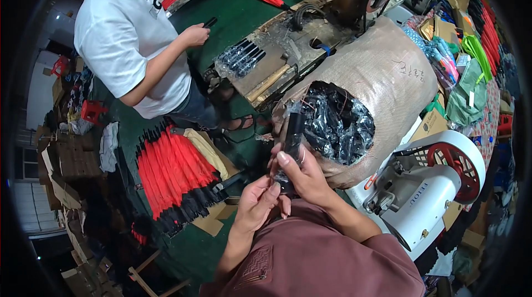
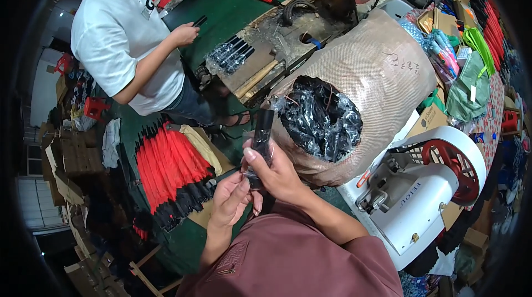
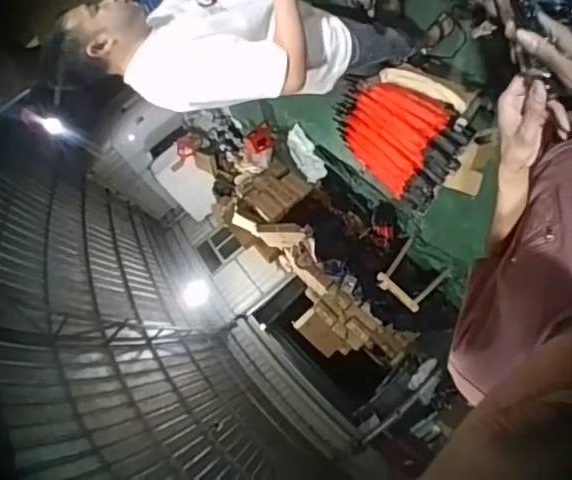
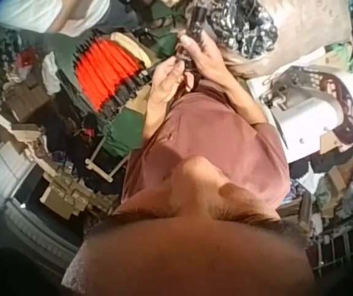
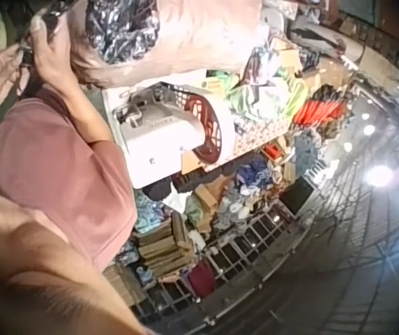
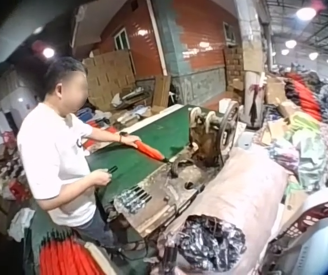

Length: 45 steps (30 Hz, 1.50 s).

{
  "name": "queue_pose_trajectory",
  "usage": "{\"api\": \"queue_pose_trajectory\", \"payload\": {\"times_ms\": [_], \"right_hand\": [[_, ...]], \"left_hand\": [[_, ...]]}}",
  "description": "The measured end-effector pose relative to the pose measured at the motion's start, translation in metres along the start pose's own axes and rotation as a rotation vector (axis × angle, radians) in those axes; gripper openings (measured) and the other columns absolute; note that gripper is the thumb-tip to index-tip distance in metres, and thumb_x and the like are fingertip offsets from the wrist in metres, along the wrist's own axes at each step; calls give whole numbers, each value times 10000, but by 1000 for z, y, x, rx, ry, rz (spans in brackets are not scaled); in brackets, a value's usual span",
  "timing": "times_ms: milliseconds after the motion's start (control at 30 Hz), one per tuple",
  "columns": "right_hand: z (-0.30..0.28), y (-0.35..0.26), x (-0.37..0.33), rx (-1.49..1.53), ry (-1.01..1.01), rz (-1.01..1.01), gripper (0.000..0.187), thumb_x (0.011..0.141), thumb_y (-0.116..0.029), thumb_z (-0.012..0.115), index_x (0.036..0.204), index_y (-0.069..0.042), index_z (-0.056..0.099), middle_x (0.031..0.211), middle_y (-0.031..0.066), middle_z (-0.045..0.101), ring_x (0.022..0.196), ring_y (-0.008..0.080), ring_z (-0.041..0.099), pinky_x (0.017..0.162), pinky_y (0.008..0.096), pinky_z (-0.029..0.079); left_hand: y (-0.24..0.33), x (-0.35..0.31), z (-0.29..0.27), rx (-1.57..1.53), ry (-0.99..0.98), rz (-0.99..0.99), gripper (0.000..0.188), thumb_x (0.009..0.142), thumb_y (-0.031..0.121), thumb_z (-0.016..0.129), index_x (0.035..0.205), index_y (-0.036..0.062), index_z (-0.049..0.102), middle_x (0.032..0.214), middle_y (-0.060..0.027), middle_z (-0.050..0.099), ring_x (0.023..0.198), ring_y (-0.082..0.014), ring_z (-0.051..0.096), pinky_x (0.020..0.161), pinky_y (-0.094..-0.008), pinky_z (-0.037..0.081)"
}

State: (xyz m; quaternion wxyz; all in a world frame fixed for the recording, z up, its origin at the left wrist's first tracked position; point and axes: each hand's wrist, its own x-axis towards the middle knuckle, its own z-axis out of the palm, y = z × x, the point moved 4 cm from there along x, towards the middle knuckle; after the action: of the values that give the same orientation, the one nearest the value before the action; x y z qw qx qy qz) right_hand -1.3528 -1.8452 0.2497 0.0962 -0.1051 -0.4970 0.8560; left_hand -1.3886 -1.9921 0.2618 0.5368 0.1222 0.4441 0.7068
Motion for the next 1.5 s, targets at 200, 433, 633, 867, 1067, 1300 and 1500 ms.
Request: {"api": "queue_pose_trajectory", "payload": {"times_ms": [200,433,633,867,1067,1300,1500], "right_hand": [[12,-26,-2,-113,-47,92,461,1080,-182,594,1473,-16,420,1147,78,638,985,126,636,881,304,550],[19,-6,16,-7,-35,49,427,1065,-154,615,1447,-20,481,1236,76,634,1048,113,625,942,308,531],[28,12,41,-158,24,182,334,1058,-172,637,1349,-14,594,1274,56,639,1089,111,607,962,300,506],[59,28,63,-268,-200,191,340,1053,-179,652,1344,-8,614,1267,43,651,1071,90,602,937,276,504],[70,34,87,60,-231,425,408,1035,-178,683,1389,1,591,1213,35,678,1040,94,623,922,268,514],[72,35,119,-35,-180,386,439,1019,-154,701,1411,0,579,1131,23,707,1026,93,646,880,273,541],[81,56,135,4,-110,400,369,1020,-155,699,1342,3,611,1079,23,719,956,79,657,809,258,552]], "left_hand": [[-1,2,-8,-52,180,130,303,1084,203,582,1283,-23,548,1027,-123,679,795,-170,686,691,-303,581],[11,0,-13,443,629,635,348,891,-62,734,1208,-52,591,1089,-177,695,905,-243,721,812,-346,609],[34,-14,-27,1161,752,813,428,761,-77,811,1153,-68,638,1112,-223,696,940,-328,721,832,-372,603],[48,-28,-53,1259,880,834,468,745,-67,818,1180,-71,644,1122,-230,696,950,-352,712,833,-386,599],[75,-20,-71,698,787,646,411,792,-69,801,1170,-71,639,1156,-218,664,1000,-318,700,854,-365,590],[85,-19,-104,664,814,532,363,835,-66,782,1170,-55,642,1170,-190,648,1019,-285,687,858,-347,584],[110,-7,-109,1294,770,695,407,841,-35,789,1220,-46,643,1169,-179,657,1002,-310,686,844,-362,588]]}}
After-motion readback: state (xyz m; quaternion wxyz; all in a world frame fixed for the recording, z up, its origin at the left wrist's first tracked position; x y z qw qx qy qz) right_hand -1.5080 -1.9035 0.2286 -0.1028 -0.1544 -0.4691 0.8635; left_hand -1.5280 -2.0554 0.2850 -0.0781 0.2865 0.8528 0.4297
